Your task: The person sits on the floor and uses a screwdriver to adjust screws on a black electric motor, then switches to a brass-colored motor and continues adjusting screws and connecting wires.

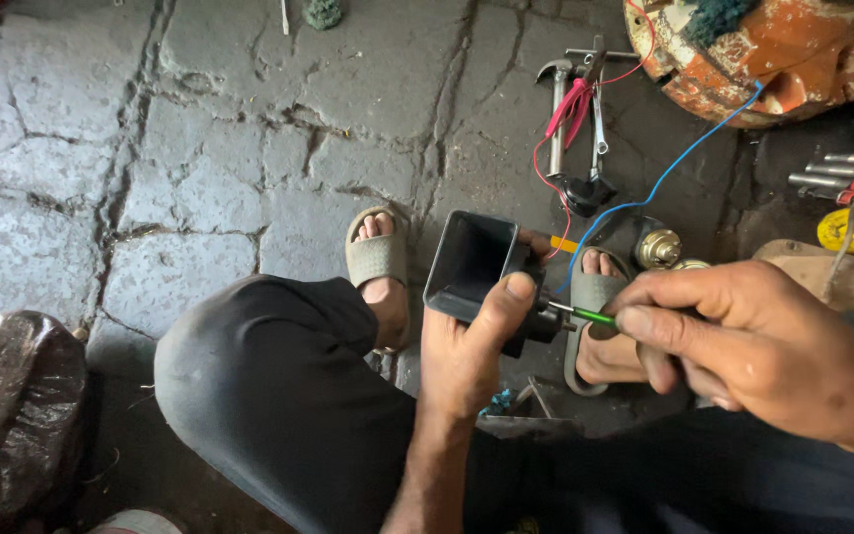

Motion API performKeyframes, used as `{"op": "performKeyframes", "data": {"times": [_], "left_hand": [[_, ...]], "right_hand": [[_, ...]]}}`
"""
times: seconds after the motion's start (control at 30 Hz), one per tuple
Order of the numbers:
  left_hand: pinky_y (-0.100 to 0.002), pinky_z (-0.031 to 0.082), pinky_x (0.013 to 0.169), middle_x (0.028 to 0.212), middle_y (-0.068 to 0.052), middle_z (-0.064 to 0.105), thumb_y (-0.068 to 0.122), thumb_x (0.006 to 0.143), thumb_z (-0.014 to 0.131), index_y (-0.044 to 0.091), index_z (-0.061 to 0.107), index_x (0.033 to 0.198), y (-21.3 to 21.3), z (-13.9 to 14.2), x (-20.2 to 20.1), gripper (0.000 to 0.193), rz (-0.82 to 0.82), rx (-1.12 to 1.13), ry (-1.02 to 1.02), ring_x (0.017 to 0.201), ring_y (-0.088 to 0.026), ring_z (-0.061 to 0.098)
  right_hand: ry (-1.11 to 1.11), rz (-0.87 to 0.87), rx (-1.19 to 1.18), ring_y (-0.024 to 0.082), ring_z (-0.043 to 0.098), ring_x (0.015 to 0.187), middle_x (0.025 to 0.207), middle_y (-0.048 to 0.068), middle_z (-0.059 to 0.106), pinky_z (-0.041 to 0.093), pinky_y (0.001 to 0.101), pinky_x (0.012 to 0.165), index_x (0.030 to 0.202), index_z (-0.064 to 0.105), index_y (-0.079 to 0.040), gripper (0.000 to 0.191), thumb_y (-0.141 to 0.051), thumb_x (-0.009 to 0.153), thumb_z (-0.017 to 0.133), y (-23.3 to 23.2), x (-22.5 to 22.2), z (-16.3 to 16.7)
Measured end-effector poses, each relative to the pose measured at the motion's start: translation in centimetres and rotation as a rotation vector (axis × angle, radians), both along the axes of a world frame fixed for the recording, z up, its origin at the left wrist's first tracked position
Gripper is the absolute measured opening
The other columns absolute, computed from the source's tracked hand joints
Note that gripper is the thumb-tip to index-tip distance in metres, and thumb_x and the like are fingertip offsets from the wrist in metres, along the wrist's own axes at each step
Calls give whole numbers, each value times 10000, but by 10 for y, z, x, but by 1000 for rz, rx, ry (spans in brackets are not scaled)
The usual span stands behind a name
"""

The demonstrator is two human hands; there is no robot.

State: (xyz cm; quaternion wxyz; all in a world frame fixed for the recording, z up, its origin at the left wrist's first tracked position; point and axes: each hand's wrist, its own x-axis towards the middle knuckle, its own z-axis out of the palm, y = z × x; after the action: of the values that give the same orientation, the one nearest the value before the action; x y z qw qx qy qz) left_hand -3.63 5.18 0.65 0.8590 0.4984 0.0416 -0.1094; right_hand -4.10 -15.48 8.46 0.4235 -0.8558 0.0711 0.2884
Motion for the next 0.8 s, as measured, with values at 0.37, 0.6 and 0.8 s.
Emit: {"op": "performKeyframes", "data": {"times": [0.37,0.6,0.8], "left_hand": [[-235,419,664,883,7,625,264,957,734,-9,703,1210,-2,-8,-1,373,-35,103,-8,747,-74,505],[-235,490,731,933,28,658,264,944,720,7,696,1170,-4,-14,-1,343,-50,135,-52,825,-56,567],[-237,443,715,958,-1,643,228,972,701,-8,690,1176,-5,-12,1,312,-29,31,-24,809,-77,518]], "right_hand": [[-985,682,-332,144,673,632,761,58,683,545,276,569,1184,722,57,345,-96,897,608,-27,-12,-20],[-448,336,127,28,709,686,803,-2,783,562,161,570,1160,733,-14,341,-205,880,695,-22,-3,-17],[-1384,822,-593,189,674,640,802,84,706,525,307,552,1148,722,36,326,-147,878,706,-17,-11,-10]]}}
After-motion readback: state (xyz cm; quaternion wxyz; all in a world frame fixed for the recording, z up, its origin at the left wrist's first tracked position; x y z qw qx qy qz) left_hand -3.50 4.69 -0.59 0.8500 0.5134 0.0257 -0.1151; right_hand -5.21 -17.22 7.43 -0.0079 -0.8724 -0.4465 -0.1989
